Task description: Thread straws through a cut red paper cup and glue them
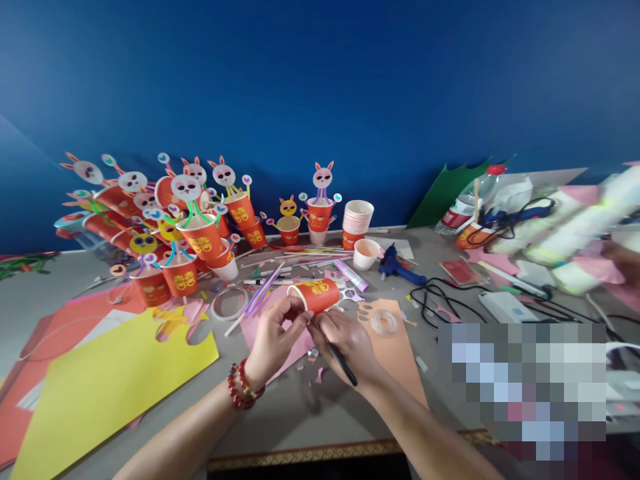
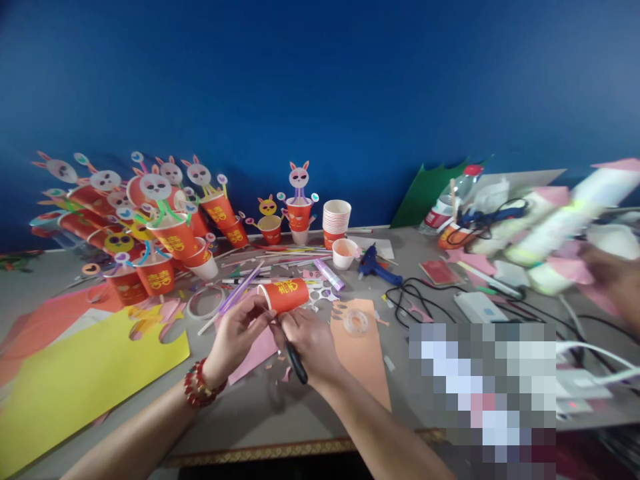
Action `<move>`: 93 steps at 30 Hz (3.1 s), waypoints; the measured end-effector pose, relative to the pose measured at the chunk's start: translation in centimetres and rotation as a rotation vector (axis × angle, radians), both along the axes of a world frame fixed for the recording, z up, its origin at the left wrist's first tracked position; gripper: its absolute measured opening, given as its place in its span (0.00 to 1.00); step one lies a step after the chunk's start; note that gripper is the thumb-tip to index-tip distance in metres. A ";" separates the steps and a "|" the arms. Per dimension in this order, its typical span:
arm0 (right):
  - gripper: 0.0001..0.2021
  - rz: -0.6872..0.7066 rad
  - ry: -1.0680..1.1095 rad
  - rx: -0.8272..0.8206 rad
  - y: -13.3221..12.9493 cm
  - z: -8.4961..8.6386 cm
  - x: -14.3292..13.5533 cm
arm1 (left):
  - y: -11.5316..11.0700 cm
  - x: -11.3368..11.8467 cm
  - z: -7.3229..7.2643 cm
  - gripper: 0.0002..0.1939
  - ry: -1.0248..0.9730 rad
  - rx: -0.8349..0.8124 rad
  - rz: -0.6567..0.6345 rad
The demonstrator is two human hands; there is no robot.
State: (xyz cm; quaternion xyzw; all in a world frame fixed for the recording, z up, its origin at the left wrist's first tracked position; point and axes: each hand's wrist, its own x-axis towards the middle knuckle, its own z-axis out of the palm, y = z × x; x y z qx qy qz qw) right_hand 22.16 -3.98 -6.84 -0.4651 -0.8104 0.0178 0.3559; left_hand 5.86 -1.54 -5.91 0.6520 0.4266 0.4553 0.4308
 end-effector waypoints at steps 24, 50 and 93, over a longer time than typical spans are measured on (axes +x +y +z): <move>0.13 0.017 0.164 -0.060 0.0 0.5 0.5 | 0.9 -0.3 -0.5 0.21 -0.407 -0.222 -0.021; 0.13 0.399 0.035 -0.235 -0.2 1.9 1.0 | 2.8 -2.8 0.2 0.25 -0.222 -0.576 -0.310; 0.26 0.226 1.059 -0.830 -1.9 -1.1 -1.7 | -0.2 -1.8 -3.7 0.35 -0.198 0.225 0.128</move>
